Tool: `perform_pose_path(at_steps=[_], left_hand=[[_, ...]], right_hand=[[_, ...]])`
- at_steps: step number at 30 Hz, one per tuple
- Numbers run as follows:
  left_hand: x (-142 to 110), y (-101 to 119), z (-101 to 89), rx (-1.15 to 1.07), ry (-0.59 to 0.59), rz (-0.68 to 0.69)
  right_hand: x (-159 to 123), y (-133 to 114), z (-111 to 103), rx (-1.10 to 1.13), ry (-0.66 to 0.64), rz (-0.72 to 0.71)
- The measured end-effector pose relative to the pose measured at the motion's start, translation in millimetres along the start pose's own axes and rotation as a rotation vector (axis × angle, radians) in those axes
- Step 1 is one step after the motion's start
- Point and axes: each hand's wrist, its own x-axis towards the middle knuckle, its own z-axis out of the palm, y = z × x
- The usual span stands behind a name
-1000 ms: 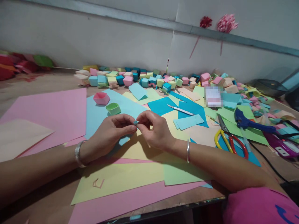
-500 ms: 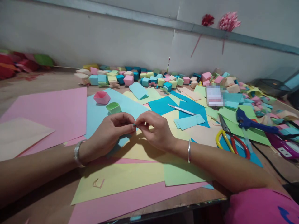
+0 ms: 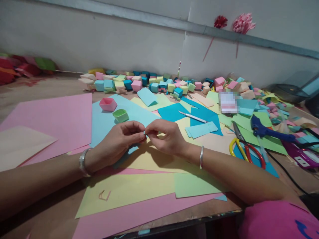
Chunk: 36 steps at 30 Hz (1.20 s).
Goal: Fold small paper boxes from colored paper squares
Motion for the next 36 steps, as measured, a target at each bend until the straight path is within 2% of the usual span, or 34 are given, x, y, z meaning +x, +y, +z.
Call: perform_pose_path(at_steps=[7,10,13,15,19,22,29,32,36], left_hand=[[0,-1,0.9,0.011,0.001,0.034],[-1,2,1.3,0.1,0.039,0.074],[-1,5,1.3,0.255,0.095,0.187],[-1,5,0.7,0.351,0.123,0.301],[-1,2,-0.9,0.448,0.127,0.432],[-1,1,-0.8,0.463,0.12,0.413],[-3,7,2.9,0.467,0.054,0.243],[-5,9,5.2,0.418,0.028,0.176],[-5,8,5.6,0.289,0.018,0.057]], right_hand=[[0,-1,1,-0.008,0.016,-0.016],[-2,-3,1,0.017,0.016,0.043],[-3,-5,2,0.073,0.03,0.196],[-3,-5,1,0.05,-0.009,0.244],[-1,-2,1,-0.135,-0.128,0.127],[-2,0,1,-0.233,-0.14,0.038],[-4,-7,-1,-0.301,-0.078,0.015],[-3,-8,-2,-0.26,-0.103,0.06],[-1,-4,-5,-0.119,-0.179,0.215]])
